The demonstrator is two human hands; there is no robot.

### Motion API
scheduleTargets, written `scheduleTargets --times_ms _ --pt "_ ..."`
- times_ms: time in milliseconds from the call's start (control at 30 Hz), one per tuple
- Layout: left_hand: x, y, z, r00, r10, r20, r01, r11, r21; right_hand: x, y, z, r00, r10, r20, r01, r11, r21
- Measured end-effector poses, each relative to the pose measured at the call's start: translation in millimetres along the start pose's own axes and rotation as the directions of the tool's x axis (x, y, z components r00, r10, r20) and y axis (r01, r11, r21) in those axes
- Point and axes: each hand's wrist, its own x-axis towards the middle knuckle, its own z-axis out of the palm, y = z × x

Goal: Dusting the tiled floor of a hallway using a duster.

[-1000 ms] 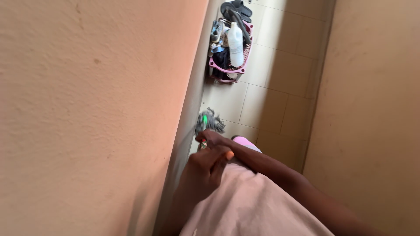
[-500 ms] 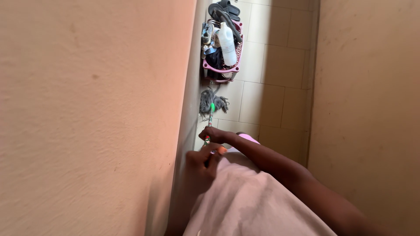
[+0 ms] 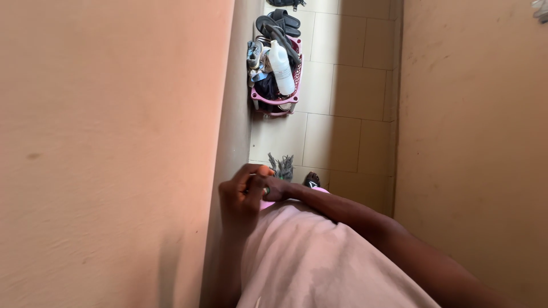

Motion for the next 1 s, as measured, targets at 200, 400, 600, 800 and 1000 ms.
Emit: scheduleTargets --times_ms 200,400,600,800,1000 --pt "-10 6 41 0.986 -0.14 0.095 0.115 0.966 0.231 -17 28 -50 0.982 0.191 -0.011 -0.187 0.95 -0.25" --pt "-20 -28 87 0.949 -0.28 0.144 0.221 0.918 0.33 -43 62 -78 0.998 -0.004 -0.07 -0.015 0.961 -0.275" --pt "-6 2 96 0.975 -0.203 0.087 0.175 0.951 0.254 -52 67 -76 0.994 0.1 0.034 -0.089 0.97 -0.227" --pt "16 19 96 0.981 -0.193 0.011 0.188 0.966 0.18 -67 4 -80 0.898 0.385 0.212 -0.381 0.923 -0.064" --pt "23 14 110 0.975 -0.223 0.025 0.224 0.972 -0.073 -92 16 -73 0.901 0.401 0.166 -0.394 0.916 -0.078"
